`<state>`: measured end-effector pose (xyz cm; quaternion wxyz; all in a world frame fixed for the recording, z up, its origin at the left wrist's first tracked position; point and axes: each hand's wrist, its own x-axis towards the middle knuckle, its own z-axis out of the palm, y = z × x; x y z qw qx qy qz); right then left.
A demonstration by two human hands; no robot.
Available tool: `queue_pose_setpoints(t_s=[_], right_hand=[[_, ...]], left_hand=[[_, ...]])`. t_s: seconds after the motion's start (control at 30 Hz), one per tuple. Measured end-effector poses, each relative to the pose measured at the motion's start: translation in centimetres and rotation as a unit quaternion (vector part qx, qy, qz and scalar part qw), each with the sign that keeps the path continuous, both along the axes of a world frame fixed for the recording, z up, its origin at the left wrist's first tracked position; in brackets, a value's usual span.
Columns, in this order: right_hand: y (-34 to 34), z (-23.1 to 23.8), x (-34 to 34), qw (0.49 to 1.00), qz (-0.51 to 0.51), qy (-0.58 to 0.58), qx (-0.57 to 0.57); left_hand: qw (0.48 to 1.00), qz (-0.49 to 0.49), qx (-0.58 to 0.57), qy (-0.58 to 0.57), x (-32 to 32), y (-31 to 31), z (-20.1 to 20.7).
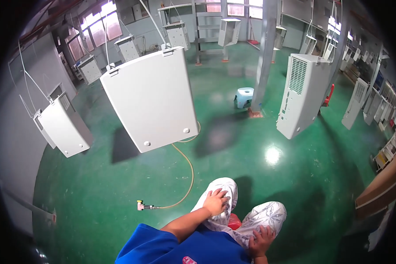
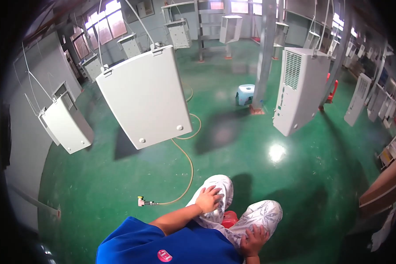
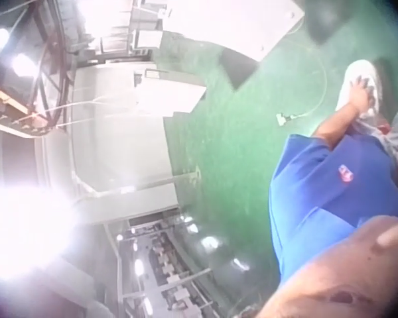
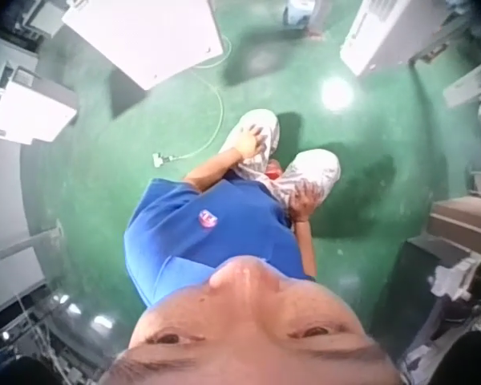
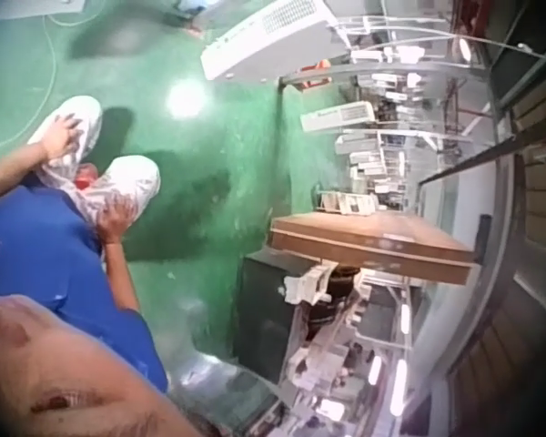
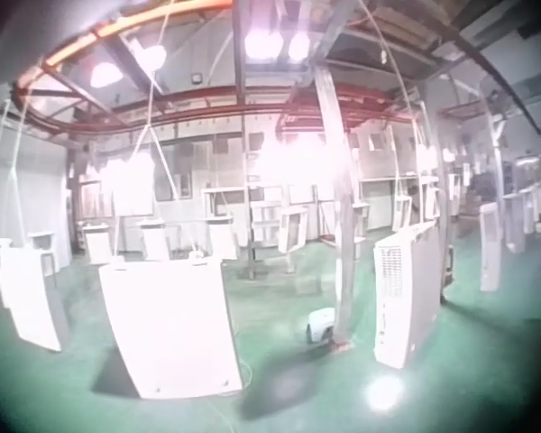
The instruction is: The person smooths the edges of a metal cabinet enclosure using a hand file.
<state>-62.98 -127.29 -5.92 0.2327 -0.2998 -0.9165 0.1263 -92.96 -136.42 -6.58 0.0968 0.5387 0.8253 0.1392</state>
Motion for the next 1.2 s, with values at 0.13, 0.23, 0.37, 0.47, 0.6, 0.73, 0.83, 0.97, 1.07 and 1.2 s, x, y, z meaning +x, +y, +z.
queue_pose_setpoints(t_s=[0.13,0.23,0.37,0.47,0.6,0.73,0.83,0.97,1.07,1.2], right_hand=[[-0.1,-0.3,0.0,1.000,-0.002,-0.003,-0.009],[-0.2,-0.6,0.0,1.000,-0.004,-0.004,-0.008],[-0.4,-0.7,-0.1,1.000,-0.006,-0.006,-0.008],[-0.5,-0.8,-0.1,1.000,-0.004,-0.004,-0.004],[-0.9,-0.7,-0.3,1.000,-0.006,-0.002,-0.007],[-1.4,-0.6,-0.5,1.000,-0.010,-0.001,-0.012],[-2.2,-0.8,-0.8,1.000,-0.009,-0.002,-0.008],[-4.1,-0.8,-1.9,1.000,-0.013,-0.006,-0.007],[-5.5,-0.7,-3.1,1.000,-0.010,-0.020,-0.002],[-7.9,0.0,-4.6,0.999,-0.027,-0.042,0.021]], left_hand=[[1.000,0.004,-0.010,0.003,-0.1,-0.1,0.2],[1.000,-0.001,-0.008,-0.005,-0.1,-0.2,0.2],[1.000,-0.003,-0.007,0.000,-0.2,-0.5,0.0],[1.000,-0.003,0.000,-0.001,-0.3,-0.6,0.0],[1.000,-0.005,0.000,0.004,-0.5,-1.0,0.1],[1.000,-0.007,-0.002,0.002,-0.8,-1.3,0.1],[1.000,-0.007,-0.003,0.000,-1.2,-2.2,0.0],[1.000,-0.008,-0.013,0.000,-2.3,-3.8,0.2],[1.000,0.016,-0.025,-0.002,-3.3,-5.7,0.7],[0.998,0.062,0.027,0.014,-5.5,-9.1,2.8]])
